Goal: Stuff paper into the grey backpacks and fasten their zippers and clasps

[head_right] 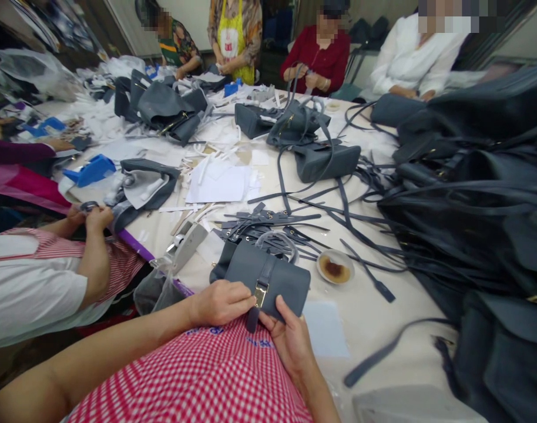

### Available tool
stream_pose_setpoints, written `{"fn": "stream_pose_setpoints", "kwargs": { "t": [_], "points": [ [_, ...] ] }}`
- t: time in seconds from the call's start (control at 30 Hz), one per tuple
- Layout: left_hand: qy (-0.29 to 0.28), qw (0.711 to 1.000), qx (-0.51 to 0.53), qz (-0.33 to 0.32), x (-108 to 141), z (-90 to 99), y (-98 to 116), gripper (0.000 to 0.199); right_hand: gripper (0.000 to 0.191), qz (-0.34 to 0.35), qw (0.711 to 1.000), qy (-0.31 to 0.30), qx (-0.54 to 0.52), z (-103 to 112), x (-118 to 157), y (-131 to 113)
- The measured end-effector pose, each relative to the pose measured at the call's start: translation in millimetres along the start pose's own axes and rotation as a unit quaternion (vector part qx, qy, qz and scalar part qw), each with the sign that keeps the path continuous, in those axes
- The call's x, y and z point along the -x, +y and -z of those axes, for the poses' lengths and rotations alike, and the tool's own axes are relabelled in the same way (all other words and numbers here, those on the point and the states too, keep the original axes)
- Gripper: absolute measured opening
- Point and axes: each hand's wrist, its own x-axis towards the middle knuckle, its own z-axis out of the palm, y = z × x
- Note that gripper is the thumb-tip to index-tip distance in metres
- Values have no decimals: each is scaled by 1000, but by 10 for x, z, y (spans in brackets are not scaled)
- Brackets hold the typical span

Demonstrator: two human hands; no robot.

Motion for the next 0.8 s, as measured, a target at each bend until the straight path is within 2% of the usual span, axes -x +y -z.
{"fn": "stream_pose_setpoints", "kwargs": {
  "t": [0.1, 0.2, 0.3, 0.37, 0.53, 0.63, 0.7, 0.77, 0.8],
  "points": [
    [-39, 999, 10, -2, -46, 7, -42, 25, 43, -1, 1000, 5, -1, -7, 3, 2],
    [-73, 995, 49, 56, -75, -49, -45, 26, 41, 9, 1000, 1, 7, -10, 3, 1],
    [-79, 986, 81, 119, -97, -98, -8, 24, 39, 22, 1000, -7, 15, -3, 1, 5],
    [-79, 985, 81, 133, -124, -97, 23, 23, 39, 25, 999, -13, 17, 9, -5, 11],
    [-104, 991, 25, 87, -273, -34, 88, 23, 42, 16, 1000, -10, 13, 37, -20, 23],
    [-130, 989, 12, 65, -385, -64, 107, 21, 47, 19, 1000, -9, 12, 23, -20, 30],
    [-121, 985, 44, 114, -452, -110, 85, 18, 51, 30, 999, -6, 26, 2, -18, 37],
    [-68, 967, 116, 216, -510, -129, 25, 16, 55, 43, 998, -2, 43, -18, -17, 43],
    [-30, 947, 166, 272, -535, -115, -15, 16, 57, 48, 998, 2, 47, -24, -17, 44]
  ]
}}
